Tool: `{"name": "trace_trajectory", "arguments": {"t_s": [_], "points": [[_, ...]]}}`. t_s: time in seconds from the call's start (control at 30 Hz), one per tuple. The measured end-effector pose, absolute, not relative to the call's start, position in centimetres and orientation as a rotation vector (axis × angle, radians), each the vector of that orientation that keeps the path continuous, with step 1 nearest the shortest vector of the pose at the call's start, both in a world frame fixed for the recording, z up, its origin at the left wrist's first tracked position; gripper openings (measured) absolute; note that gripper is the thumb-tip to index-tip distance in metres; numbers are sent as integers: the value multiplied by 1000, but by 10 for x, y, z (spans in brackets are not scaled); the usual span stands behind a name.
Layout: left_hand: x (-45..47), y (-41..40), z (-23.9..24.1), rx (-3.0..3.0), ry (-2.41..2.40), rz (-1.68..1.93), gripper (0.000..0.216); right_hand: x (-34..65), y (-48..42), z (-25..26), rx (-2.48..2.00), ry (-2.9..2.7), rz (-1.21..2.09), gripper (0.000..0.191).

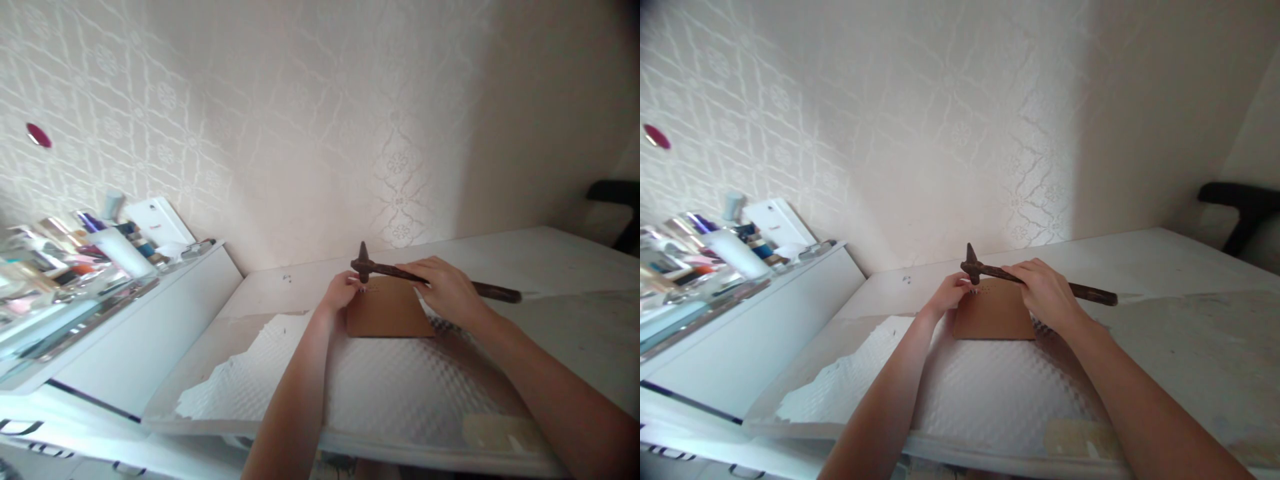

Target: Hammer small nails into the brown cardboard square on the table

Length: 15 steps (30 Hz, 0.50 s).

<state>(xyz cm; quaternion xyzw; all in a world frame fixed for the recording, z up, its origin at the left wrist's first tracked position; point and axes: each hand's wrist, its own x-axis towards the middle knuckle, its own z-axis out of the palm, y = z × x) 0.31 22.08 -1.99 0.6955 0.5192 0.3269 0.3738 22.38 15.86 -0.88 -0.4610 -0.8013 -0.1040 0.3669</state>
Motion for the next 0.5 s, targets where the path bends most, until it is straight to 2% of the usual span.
{"name": "trace_trajectory", "arguments": {"t_s": [0.5], "points": [[4,219,-18,1780,1279,856,24,224,159,-10,-1179,-2062,-257,46]]}}
